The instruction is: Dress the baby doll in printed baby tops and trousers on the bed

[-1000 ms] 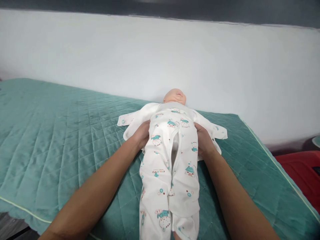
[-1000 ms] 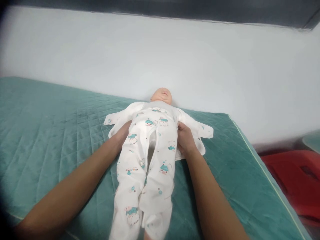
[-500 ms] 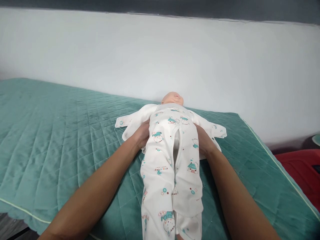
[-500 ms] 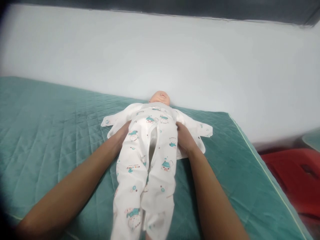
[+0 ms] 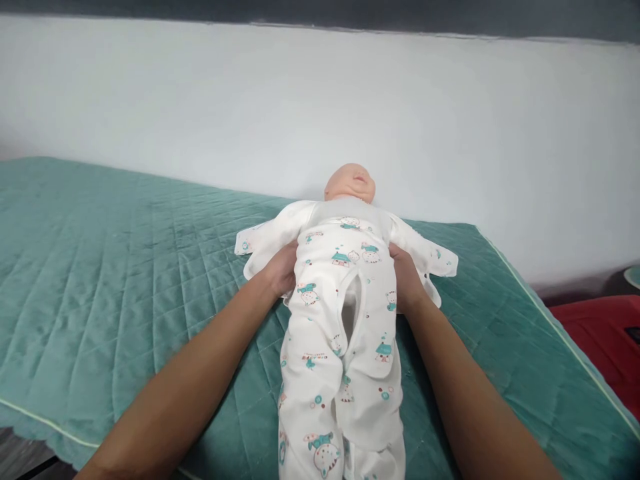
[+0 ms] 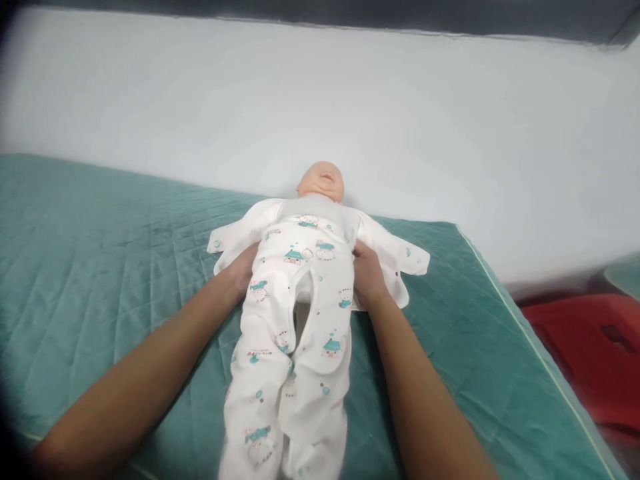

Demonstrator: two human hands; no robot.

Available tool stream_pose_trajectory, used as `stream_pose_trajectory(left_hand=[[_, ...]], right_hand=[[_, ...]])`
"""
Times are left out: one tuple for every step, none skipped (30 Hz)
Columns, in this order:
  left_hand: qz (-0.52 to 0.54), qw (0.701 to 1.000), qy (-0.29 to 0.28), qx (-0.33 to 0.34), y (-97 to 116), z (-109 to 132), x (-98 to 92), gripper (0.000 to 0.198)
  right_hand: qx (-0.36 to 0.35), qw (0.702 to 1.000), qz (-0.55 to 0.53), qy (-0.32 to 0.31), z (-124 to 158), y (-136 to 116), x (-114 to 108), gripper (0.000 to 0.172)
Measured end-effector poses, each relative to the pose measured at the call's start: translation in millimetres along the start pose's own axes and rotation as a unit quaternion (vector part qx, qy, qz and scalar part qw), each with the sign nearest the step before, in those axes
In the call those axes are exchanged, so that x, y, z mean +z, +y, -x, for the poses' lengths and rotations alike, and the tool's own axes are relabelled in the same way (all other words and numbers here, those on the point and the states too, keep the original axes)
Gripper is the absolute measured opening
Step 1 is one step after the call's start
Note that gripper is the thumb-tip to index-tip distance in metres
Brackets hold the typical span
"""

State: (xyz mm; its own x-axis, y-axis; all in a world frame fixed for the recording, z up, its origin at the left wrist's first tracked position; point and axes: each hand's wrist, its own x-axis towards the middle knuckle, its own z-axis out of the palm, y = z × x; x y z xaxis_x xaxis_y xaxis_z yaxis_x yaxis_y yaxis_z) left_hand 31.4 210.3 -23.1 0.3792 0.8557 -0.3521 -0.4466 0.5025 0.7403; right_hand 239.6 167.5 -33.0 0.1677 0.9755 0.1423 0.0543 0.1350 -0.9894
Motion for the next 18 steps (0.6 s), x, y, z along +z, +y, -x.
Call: stream_pose_trajectory(left_hand=[[0.007,1.000,-0.009,0.002,-0.8,-0.8,-0.3,0.007],[0.012,1.000,-0.015,0.007,-1.6,-1.6,-0.7,0.009],[0.016,1.000,-0.018,0.012,-2.3,-2.3,-0.9,0.013],[0.018,1.000,-0.018,0.015,-2.8,-2.7,-0.9,0.016],[0.018,1.000,-0.012,0.018,-3.1,-2.7,-0.8,0.018],[0.014,1.000,-0.001,0.018,-3.1,-2.5,-0.4,0.019],[0.006,1.000,0.012,0.015,-2.8,-1.9,0.1,0.019],[-0.003,1.000,0.027,0.010,-2.4,-1.3,0.6,0.017],[-0.012,0.999,0.039,0.007,-2.0,-0.8,1.0,0.016],[-0.021,0.999,0.046,0.006,-1.7,-0.4,1.2,0.015],[-0.028,0.998,0.048,0.006,-1.5,-0.5,1.1,0.015],[-0.034,0.998,0.048,0.012,-1.5,-0.9,0.8,0.016],[-0.037,0.998,0.047,0.023,-1.8,-1.8,0.4,0.018],[-0.038,0.998,0.045,0.034,-2.3,-3.0,-0.3,0.019],[-0.037,0.998,0.042,0.043,-3.0,-4.3,-1.0,0.019],[-0.034,0.997,0.042,0.051,-4.0,-5.6,-1.8,0.019],[-0.031,0.997,0.042,0.056,-5.0,-6.7,-2.7,0.018],[-0.028,0.997,0.040,0.061,-6.1,-7.6,-3.5,0.017]], right_hand=[[0.004,1.000,-0.004,0.009,0.5,-0.4,1.2,0.038],[0.006,1.000,-0.004,0.018,0.9,-0.8,2.5,0.038],[0.005,1.000,-0.001,0.027,1.1,-1.1,3.7,0.038],[0.001,0.999,0.004,0.032,1.1,-1.1,4.7,0.039],[-0.004,0.999,0.013,0.035,0.9,-0.8,5.5,0.039],[-0.008,0.999,0.020,0.034,0.6,-0.1,6.0,0.039],[-0.011,0.999,0.026,0.032,0.3,0.6,6.2,0.039],[-0.012,0.999,0.030,0.028,0.1,1.2,6.1,0.038],[-0.011,0.999,0.034,0.024,0.1,1.7,5.9,0.038],[-0.009,0.999,0.039,0.023,0.3,1.8,5.7,0.038],[-0.006,0.999,0.043,0.024,0.6,1.6,5.4,0.038],[-0.003,0.999,0.046,0.027,1.0,1.2,5.1,0.037],[0.002,0.999,0.043,0.031,1.4,0.7,5.0,0.036],[0.009,0.999,0.035,0.035,1.7,0.2,4.9,0.036],[0.018,0.999,0.021,0.037,1.9,-0.2,5.0,0.036],[0.026,0.999,0.003,0.037,2.0,-0.5,5.2,0.036],[0.033,0.999,-0.013,0.036,1.9,-0.6,5.6,0.036],[0.039,0.998,-0.026,0.035,1.8,-0.7,6.2,0.036]])
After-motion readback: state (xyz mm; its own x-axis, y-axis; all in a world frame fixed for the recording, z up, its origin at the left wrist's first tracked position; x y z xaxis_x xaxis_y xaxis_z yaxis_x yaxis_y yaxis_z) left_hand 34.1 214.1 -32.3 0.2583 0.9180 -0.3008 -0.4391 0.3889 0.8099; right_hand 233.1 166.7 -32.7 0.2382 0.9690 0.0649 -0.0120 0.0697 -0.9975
